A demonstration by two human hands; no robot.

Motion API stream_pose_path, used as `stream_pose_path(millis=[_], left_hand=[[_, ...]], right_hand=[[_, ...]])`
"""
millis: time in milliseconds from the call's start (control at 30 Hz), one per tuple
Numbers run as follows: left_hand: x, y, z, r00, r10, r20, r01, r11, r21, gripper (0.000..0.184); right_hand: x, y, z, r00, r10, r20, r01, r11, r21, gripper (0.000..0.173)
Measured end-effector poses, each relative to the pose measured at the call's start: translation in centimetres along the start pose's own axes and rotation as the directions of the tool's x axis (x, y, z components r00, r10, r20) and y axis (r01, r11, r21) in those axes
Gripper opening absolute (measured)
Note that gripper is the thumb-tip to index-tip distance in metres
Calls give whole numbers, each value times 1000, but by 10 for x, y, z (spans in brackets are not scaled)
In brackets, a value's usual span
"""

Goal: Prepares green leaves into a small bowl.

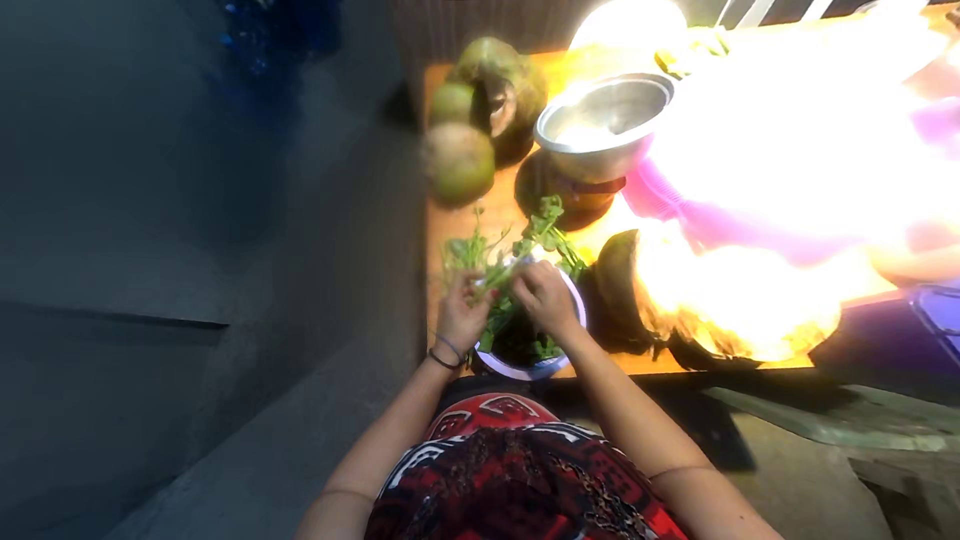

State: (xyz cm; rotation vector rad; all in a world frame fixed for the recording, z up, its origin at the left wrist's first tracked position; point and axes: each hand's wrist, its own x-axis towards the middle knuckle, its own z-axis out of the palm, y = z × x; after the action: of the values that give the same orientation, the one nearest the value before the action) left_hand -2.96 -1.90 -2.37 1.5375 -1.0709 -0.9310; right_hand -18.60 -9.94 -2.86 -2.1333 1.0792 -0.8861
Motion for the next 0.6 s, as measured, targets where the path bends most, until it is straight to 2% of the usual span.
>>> stream_pose_path(millis=[100, 167, 233, 333, 433, 500, 533, 600], left_hand=[[-3, 5, 3, 1000, 22, 2, -22, 999, 45, 26], [-3, 11, 5, 1000, 3, 21, -4, 998, 55, 24], [-3, 13, 6, 999, 13, 29, -15, 998, 66, 23], [-3, 18, 6, 999, 7, 54, -14, 991, 132, 23], [-5, 22, 1, 997, -58, 56, 48, 984, 169, 23], [-6, 18, -7, 988, -147, 46, 140, 982, 123, 22], [-6, 15, -12, 983, -179, 48, 175, 981, 86, 22], [-6, 13, -18, 975, -217, 46, 217, 976, 19, 21]], right_hand=[[0, -9, -4, 977, 213, -8, -199, 925, 323, 20], [3, -12, -1, 938, 346, 26, -305, 787, 536, 24], [5, -16, 2, 891, 449, 71, -380, 648, 660, 30], [6, -21, 8, 794, 597, 116, -450, 448, 772, 30], [13, -11, 2, 638, 762, 110, -486, 288, 825, 18], [20, 15, -13, 566, 824, 42, -428, 249, 868, 16], [21, 27, -20, 563, 825, 34, -410, 244, 879, 19], [16, 36, -32, 621, 779, 87, -444, 259, 858, 26]])
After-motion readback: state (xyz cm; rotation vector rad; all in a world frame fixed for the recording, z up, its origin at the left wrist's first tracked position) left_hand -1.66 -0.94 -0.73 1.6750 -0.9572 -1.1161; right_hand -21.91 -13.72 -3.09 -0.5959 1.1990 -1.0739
